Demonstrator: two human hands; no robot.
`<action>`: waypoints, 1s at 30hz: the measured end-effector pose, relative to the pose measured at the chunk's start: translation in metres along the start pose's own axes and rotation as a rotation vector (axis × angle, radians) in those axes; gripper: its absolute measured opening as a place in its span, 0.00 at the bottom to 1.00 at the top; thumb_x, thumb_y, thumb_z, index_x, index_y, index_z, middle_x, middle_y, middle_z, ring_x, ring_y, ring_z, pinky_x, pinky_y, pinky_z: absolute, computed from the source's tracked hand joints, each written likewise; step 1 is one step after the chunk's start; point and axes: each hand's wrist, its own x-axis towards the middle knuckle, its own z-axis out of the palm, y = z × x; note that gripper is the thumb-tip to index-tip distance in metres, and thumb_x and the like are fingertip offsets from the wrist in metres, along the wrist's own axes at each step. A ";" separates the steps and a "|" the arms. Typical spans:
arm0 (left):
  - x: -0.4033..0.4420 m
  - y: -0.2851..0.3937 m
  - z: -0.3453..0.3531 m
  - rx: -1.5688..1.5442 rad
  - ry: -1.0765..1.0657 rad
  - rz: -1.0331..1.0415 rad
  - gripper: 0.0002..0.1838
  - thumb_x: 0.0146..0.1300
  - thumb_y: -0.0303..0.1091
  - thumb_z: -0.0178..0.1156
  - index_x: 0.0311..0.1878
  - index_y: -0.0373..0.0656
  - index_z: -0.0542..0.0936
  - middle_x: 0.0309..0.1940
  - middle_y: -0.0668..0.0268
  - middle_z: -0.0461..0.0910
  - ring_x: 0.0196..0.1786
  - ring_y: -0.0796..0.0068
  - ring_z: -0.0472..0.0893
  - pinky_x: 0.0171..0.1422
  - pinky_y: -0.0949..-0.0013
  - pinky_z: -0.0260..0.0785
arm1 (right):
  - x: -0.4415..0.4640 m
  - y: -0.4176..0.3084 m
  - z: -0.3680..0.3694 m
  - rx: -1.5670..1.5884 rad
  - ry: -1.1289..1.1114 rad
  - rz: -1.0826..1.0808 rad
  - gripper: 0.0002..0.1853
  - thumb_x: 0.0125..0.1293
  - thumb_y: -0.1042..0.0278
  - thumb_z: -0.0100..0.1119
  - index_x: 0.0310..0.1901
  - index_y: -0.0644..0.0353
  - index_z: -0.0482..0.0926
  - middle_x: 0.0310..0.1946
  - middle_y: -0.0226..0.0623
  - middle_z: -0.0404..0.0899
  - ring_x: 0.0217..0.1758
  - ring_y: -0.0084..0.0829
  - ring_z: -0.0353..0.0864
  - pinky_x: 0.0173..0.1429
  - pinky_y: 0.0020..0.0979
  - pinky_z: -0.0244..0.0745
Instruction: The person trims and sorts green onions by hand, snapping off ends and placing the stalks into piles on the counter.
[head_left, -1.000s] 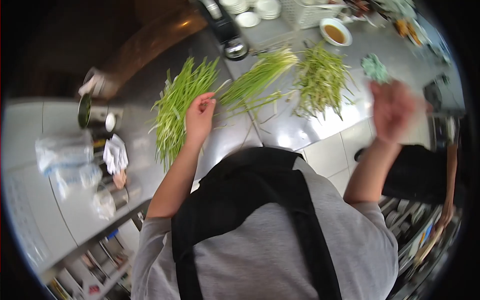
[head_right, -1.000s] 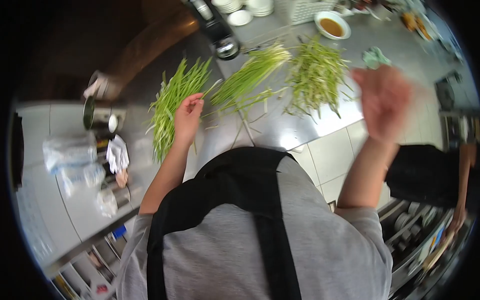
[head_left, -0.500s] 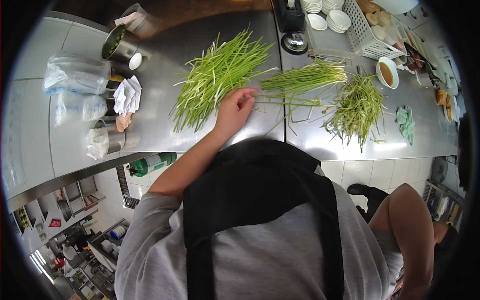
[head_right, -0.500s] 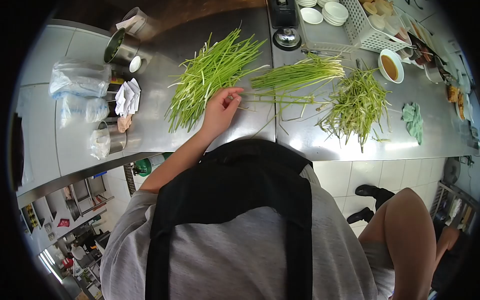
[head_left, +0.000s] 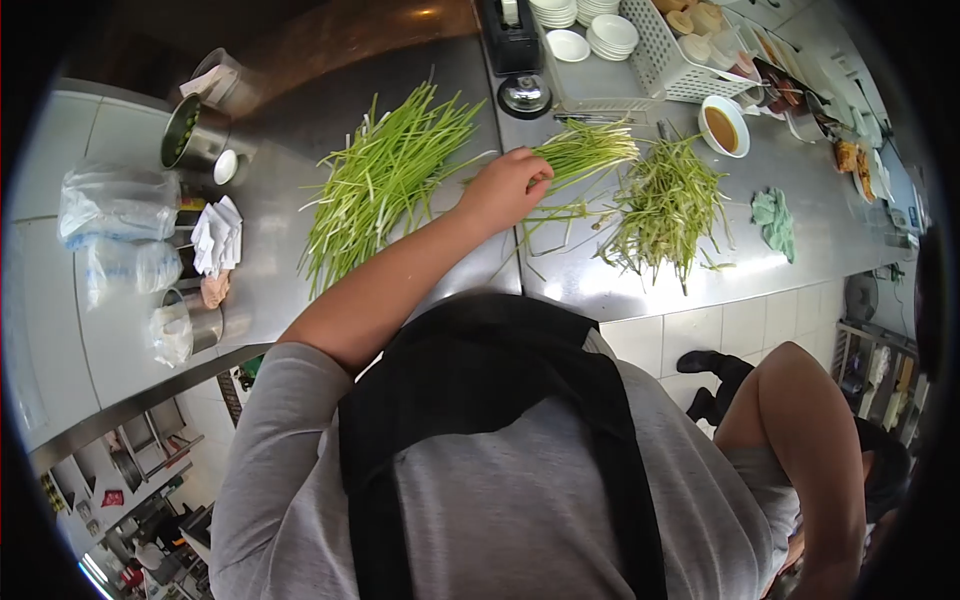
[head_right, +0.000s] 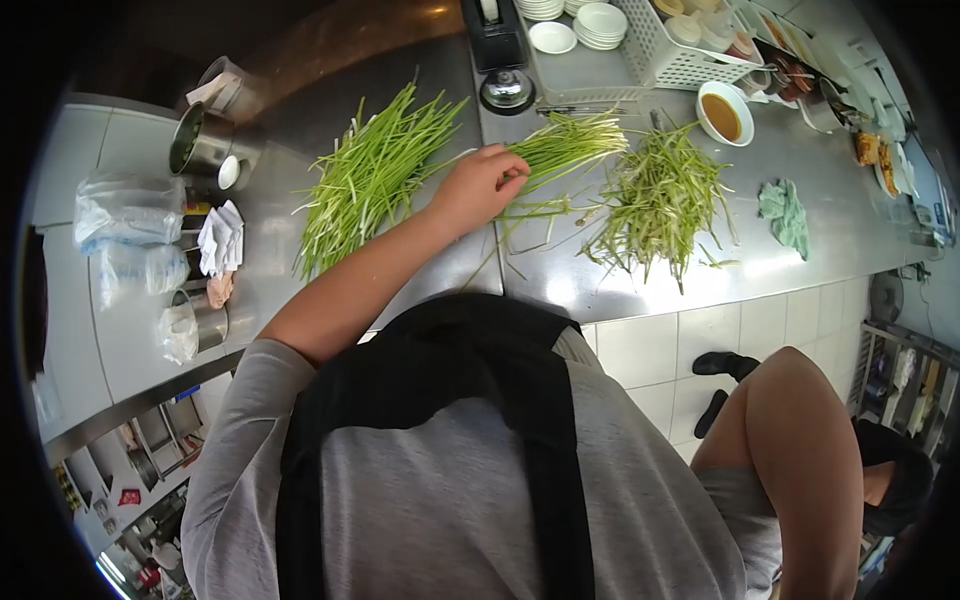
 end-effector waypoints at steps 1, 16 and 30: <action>0.004 -0.001 0.011 -0.012 -0.003 0.011 0.10 0.58 0.31 0.60 0.43 0.43 0.79 0.35 0.63 0.76 0.31 0.67 0.77 0.38 0.66 0.71 | 0.000 0.001 0.000 -0.010 0.000 0.005 0.15 0.67 0.75 0.38 0.21 0.60 0.67 0.12 0.30 0.66 0.18 0.25 0.71 0.66 0.36 0.67; 0.011 0.011 0.026 0.533 -0.088 0.122 0.07 0.53 0.25 0.54 0.36 0.40 0.74 0.35 0.59 0.74 0.42 0.58 0.78 0.43 0.56 0.73 | -0.011 -0.021 -0.021 -0.008 0.079 -0.065 0.16 0.68 0.76 0.36 0.22 0.60 0.69 0.10 0.31 0.70 0.15 0.24 0.74 0.68 0.33 0.68; -0.025 0.108 -0.077 0.456 0.175 0.253 0.08 0.56 0.26 0.58 0.39 0.43 0.73 0.31 0.62 0.78 0.35 0.60 0.78 0.41 0.61 0.69 | -0.155 0.117 0.040 -1.135 0.071 1.211 0.21 0.54 0.60 0.64 0.50 0.55 0.77 0.46 0.36 0.78 0.54 0.36 0.74 0.61 0.44 0.61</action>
